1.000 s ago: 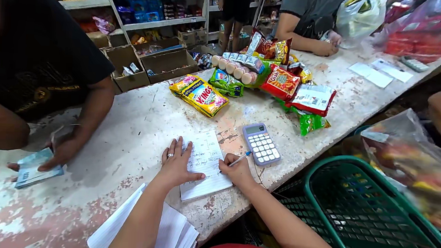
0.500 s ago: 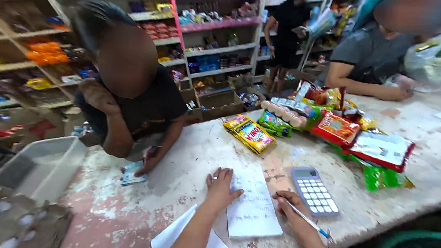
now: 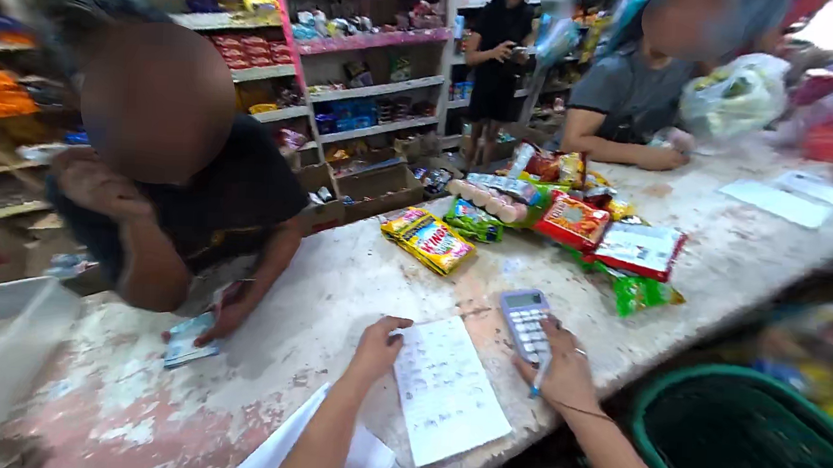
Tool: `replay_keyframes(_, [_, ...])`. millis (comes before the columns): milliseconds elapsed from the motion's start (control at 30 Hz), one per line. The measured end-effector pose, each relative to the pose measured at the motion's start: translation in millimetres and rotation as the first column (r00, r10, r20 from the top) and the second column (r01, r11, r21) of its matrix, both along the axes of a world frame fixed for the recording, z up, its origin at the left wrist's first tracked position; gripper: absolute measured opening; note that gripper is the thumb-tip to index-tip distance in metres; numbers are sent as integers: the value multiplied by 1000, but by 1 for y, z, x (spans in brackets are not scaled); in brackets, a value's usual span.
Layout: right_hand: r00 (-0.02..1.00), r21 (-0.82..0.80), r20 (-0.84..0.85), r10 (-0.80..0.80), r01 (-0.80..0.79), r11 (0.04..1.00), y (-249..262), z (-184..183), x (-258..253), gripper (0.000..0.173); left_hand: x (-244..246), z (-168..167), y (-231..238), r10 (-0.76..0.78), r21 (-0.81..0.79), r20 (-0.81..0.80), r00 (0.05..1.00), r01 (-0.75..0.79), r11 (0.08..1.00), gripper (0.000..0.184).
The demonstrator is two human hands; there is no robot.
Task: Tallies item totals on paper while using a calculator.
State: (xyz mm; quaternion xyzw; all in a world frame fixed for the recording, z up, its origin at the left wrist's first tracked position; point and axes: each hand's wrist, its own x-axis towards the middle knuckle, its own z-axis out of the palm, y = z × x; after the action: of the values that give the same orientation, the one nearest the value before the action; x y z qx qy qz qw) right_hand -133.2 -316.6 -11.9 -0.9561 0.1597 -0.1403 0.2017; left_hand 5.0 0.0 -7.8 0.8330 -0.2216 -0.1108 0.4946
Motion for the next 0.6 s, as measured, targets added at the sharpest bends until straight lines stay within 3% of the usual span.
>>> replay_keyframes(100, [1000,25,22,-19,19,1000,16,2,-7,93,2,-3,0,12,18,1,1000,-12,1000,34])
replay_keyframes(267, [999,221,29,15,-21,975,23,16,-14,97,5,-1,5,101,1,22,995,-101,995,34])
replay_keyframes(367, [998,273,48,-50,35,961,12,19,-1,78,6,-1,8,150,-39,-7,989,-150,988,35])
replay_keyframes(500, [968,449,234,-89,-27,893,-4,0,15,53,7,-2,9,167,-95,-75,983,-174,980,33])
replay_keyframes(600, [958,468,277,-78,-63,882,-4,-3,16,48,7,-1,9,175,-178,-149,973,-200,963,29])
